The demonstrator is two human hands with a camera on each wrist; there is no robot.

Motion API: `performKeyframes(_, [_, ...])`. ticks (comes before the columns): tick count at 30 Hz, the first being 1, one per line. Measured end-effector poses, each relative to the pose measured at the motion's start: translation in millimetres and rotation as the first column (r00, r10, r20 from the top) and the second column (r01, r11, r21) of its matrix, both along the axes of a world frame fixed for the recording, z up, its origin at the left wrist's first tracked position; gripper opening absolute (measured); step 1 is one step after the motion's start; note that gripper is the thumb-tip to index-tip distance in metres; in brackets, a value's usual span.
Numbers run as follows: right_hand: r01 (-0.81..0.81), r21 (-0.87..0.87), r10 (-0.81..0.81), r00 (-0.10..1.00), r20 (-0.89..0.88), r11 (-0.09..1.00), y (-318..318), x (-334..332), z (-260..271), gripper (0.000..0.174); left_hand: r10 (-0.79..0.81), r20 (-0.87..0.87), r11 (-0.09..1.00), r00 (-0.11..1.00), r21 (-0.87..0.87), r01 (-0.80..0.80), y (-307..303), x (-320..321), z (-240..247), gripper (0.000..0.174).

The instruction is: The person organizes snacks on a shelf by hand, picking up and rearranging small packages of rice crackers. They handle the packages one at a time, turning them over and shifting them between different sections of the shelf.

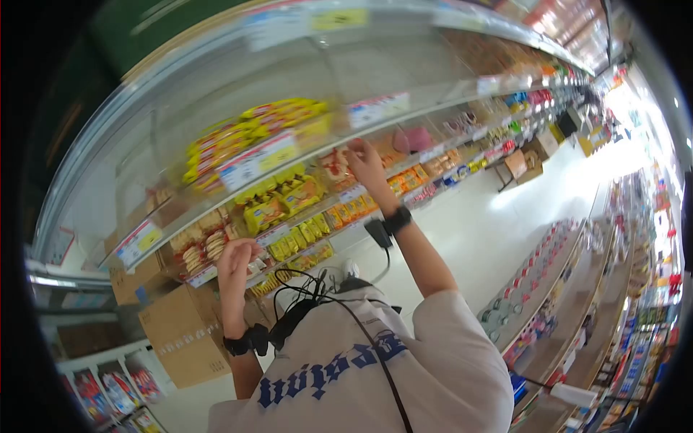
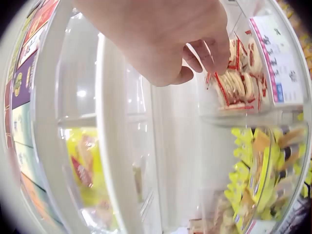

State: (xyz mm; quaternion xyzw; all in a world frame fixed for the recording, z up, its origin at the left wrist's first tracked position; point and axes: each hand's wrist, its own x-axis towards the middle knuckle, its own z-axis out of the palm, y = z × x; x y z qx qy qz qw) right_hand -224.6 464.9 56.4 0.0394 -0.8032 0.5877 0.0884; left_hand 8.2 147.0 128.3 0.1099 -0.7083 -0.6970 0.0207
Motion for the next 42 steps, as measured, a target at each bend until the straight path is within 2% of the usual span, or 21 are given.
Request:
performKeyframes(1, [0.070, 0.093, -0.068, 0.997, -0.023, 0.993, 6, -20, -7, 0.028, -0.016, -0.007, 1.000, 1.000, 0.011, 0.016, 7, -4, -6, 0.023])
performKeyframes(3, [0.155, 0.213, -0.078, 0.940, -0.331, 0.965, 14, -60, -20, 0.031, -0.041, -0.002, 0.998, 0.999, -0.040, 0.041, 23, -15, -6, 0.022])
performKeyframes(5, [0.001, 0.243, 0.092, 0.925, -0.368, 0.970, 18, -93, -22, 0.039, -0.056, -0.019, 0.996, 0.998, -0.067, 0.055, 37, -22, -5, 0.022])
performKeyframes(7, [0.089, 0.530, 0.204, 0.859, -0.469, 0.843, 13, -134, -41, 0.048, -0.036, -0.011, 0.998, 0.999, -0.047, 0.035, 49, -30, -7, 0.022])
performKeyframes(8, [0.146, 0.650, 0.276, 0.820, -0.501, 0.745, 15, -147, -48, 0.052, -0.022, -0.009, 0.999, 1.000, -0.035, 0.021, 55, -34, -7, 0.022])
performKeyframes(10, [0.067, 0.725, 0.271, 0.901, -0.339, 0.685, 21, -154, -38, 0.058, -0.009, -0.003, 0.998, 1.000, -0.064, 0.009, 70, -39, -1, 0.022])
performKeyframes(12, [0.020, 0.463, 0.243, 0.830, -0.501, 0.886, 21, -169, -63, 0.059, 0.018, 0.008, 0.995, 1.000, -0.100, -0.017, 80, -40, 2, 0.023])
performKeyframes(13, [-0.027, 0.329, 0.225, 0.782, -0.581, 0.944, 22, -174, -70, 0.060, 0.032, 0.015, 0.992, 0.999, -0.122, -0.030, 83, -40, 1, 0.023])
performKeyframes(14, [-0.030, 0.466, 0.278, 0.835, -0.474, 0.884, 22, -183, -75, 0.060, 0.048, 0.022, 0.989, 0.999, -0.144, -0.044, 86, -40, 1, 0.023])
performKeyframes(16, [-0.123, 0.659, 0.322, 0.927, -0.190, 0.742, 28, -176, -39, 0.067, 0.055, 0.040, 0.989, 0.998, -0.136, -0.049, 89, -38, -3, 0.024])
performKeyframes(17, [-0.189, 0.742, 0.328, 0.943, -0.044, 0.643, 31, -172, -20, 0.070, 0.056, 0.047, 0.991, 0.997, -0.127, -0.050, 91, -38, -6, 0.025])
performKeyframes(18, [-0.239, 0.758, 0.332, 0.943, 0.032, 0.606, 36, -171, -14, 0.070, 0.065, 0.050, 0.991, 0.997, -0.124, -0.059, 94, -39, -7, 0.024])
performKeyframes(20, [-0.299, 0.726, 0.368, 0.927, 0.069, 0.619, 48, -167, -9, 0.072, 0.085, 0.051, 0.990, 0.995, -0.115, -0.078, 99, -39, -8, 0.024])
performKeyframes(24, [-0.486, 0.547, 0.534, 0.841, 0.082, 0.681, 73, -162, -3, 0.074, 0.102, 0.060, 0.986, 0.993, -0.137, -0.093, 109, -39, -7, 0.024])
performKeyframes(30, [-0.708, 0.385, 0.697, 0.689, 0.198, 0.592, 79, -141, 7, 0.079, 0.063, 0.104, 0.994, 0.993, -0.092, -0.054, 118, -48, 2, 0.023])
performKeyframes(32, [-0.682, 0.380, 0.656, 0.723, 0.219, 0.625, 78, -129, 6, 0.080, 0.016, 0.071, 0.993, 0.997, -0.114, -0.008, 116, -54, -1, 0.023])
performKeyframes(35, [-0.592, 0.393, 0.505, 0.806, 0.309, 0.704, 77, -112, 11, 0.082, 0.000, 0.078, 0.993, 0.997, -0.114, 0.009, 114, -58, 3, 0.023])
performKeyframes(36, [-0.575, 0.471, 0.476, 0.818, 0.323, 0.669, 76, -101, 24, 0.076, -0.016, 0.078, 0.993, 0.997, -0.116, 0.025, 112, -60, 2, 0.023])
performKeyframes(39, [-0.503, 0.414, 0.567, 0.823, -0.039, 0.759, 71, -104, -22, 0.066, -0.065, 0.059, 0.991, 0.996, -0.112, 0.072, 104, -64, -4, 0.022])
performKeyframes(40, [-0.397, 0.410, 0.522, 0.813, -0.257, 0.821, 70, -92, -14, 0.052, -0.082, 0.039, 0.991, 0.996, -0.103, 0.086, 104, -65, -4, 0.022])
performKeyframes(42, [-0.349, 0.243, 0.391, 0.907, -0.157, 0.905, 72, -59, 19, 0.046, -0.117, 0.005, 0.990, 0.993, -0.078, 0.117, 101, -65, -6, 0.023])
